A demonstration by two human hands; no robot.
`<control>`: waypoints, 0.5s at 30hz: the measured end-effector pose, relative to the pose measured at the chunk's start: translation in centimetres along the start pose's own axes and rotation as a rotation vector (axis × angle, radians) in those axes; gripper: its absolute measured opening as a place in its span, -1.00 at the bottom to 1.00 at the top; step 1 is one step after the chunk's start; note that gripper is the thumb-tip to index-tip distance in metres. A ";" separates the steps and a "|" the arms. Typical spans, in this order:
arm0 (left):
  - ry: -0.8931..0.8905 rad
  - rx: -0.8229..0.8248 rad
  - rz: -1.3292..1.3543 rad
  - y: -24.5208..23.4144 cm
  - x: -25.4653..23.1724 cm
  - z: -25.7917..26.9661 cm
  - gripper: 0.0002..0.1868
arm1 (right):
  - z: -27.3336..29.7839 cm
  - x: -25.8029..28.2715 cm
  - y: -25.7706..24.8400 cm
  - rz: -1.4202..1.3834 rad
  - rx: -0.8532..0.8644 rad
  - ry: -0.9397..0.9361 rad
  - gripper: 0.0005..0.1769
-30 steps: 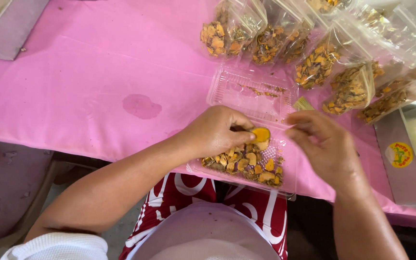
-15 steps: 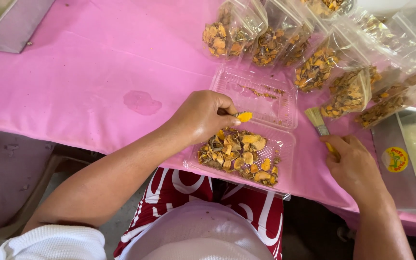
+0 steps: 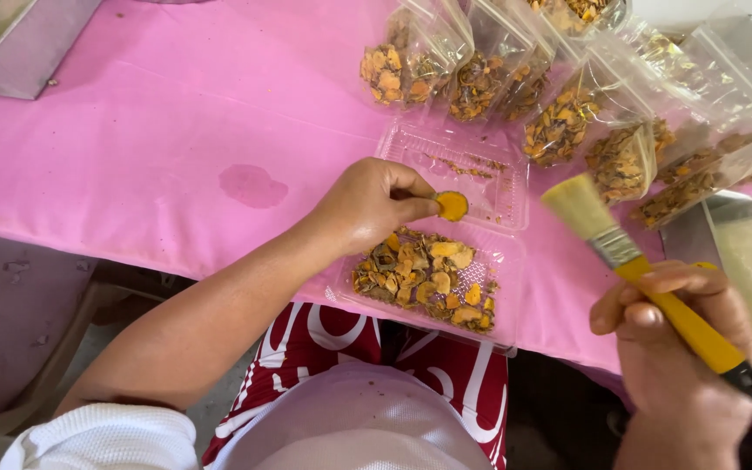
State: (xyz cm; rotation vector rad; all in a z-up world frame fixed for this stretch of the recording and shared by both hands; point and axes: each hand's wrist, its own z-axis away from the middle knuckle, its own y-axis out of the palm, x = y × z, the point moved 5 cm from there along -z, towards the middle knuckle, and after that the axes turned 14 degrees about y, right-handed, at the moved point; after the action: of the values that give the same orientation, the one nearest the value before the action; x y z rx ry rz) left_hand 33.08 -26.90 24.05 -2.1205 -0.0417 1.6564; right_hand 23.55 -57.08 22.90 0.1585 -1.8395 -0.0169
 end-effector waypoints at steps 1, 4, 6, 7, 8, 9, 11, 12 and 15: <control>-0.018 0.014 -0.004 0.2 0.1 0.0 -0.88 | 0.1 0.2 0.9 0.070 -0.080 -0.080 -0.78; -0.039 0.029 0.006 0.9 0.2 0.2 -0.91 | 0.5 0.5 6.0 0.239 -0.028 -0.095 -0.57; 0.009 0.032 -0.002 1.4 0.4 0.4 -0.91 | -0.3 -1.1 6.8 0.492 0.009 -0.174 -0.68; 0.056 0.035 -0.008 1.6 0.3 0.4 -0.90 | -0.5 -1.9 7.6 0.747 0.048 -0.249 -0.74; 0.057 0.037 -0.009 1.4 -0.1 0.7 -0.90 | -0.9 -2.2 7.3 0.746 0.046 -0.249 -0.74; 0.038 0.026 -0.043 1.1 -0.4 1.0 -0.90 | -1.4 -2.5 6.4 0.744 -0.087 -0.194 -0.76; 0.027 0.005 -0.074 0.7 -0.4 1.1 -0.89 | -1.7 -2.3 5.5 0.745 -0.215 -0.150 -0.77; 0.049 0.019 -0.080 0.8 -0.1 1.1 -0.88 | -1.3 -1.8 5.2 0.604 -0.240 -0.142 -0.80; 0.325 0.003 -0.145 1.5 0.6 0.9 -0.93 | -0.6 -0.3 5.5 0.329 -0.133 -0.163 -0.75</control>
State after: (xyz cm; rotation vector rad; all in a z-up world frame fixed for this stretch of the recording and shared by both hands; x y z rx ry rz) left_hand 32.05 -27.76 22.76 -2.2986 -0.0906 1.2156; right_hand 23.63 -51.60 23.23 -0.2453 -2.0001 0.0796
